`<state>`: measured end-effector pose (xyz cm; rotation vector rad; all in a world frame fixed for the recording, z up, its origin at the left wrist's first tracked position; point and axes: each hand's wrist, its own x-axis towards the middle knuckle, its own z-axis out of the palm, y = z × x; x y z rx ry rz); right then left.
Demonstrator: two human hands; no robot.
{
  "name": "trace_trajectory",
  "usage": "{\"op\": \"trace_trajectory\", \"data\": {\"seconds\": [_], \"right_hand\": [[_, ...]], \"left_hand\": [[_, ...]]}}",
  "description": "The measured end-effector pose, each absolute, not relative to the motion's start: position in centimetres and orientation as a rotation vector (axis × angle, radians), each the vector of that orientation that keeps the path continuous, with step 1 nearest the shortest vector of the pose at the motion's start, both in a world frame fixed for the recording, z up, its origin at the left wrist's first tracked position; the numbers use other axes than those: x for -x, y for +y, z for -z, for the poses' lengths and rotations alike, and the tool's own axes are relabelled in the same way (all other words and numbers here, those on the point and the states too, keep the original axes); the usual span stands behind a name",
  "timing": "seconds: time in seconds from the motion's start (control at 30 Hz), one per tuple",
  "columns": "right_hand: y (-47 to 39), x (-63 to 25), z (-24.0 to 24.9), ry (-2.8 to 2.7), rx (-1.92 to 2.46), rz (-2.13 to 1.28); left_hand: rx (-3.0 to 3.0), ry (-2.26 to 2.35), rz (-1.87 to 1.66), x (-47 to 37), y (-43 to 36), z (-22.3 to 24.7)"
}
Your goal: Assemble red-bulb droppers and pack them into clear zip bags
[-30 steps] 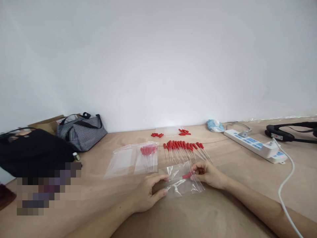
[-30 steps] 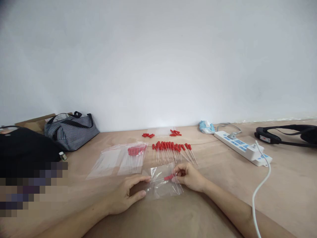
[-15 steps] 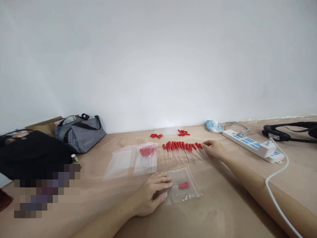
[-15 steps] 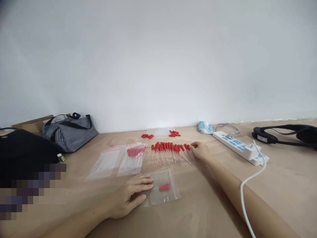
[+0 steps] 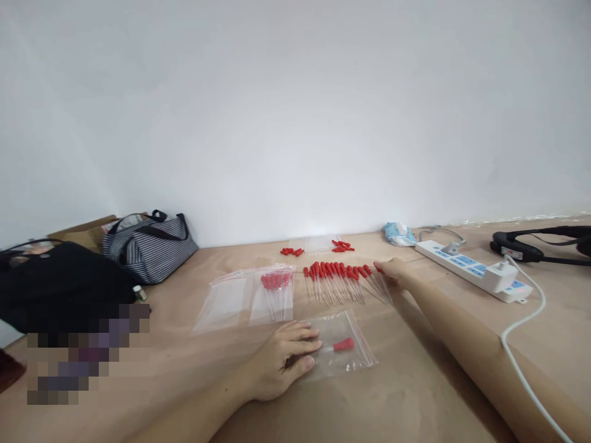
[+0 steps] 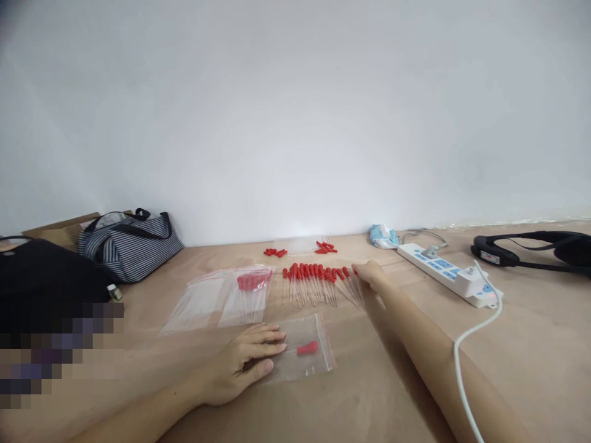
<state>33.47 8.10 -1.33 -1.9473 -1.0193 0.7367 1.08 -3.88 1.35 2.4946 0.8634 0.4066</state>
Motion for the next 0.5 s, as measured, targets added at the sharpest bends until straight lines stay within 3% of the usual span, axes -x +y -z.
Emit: {"op": "trace_trajectory", "data": {"seconds": [0.3, 0.5], "right_hand": [[1.9, -30.5, 1.4, -0.916, 1.199, -0.828], [-0.4, -27.9, 2.8, -0.846, 1.132, -0.942]], "left_hand": [[-2.488, 0.867, -0.364, -1.1, -3.6, -1.4], [-2.489, 0.878, -0.385, -1.1, -3.8, -1.3]]}}
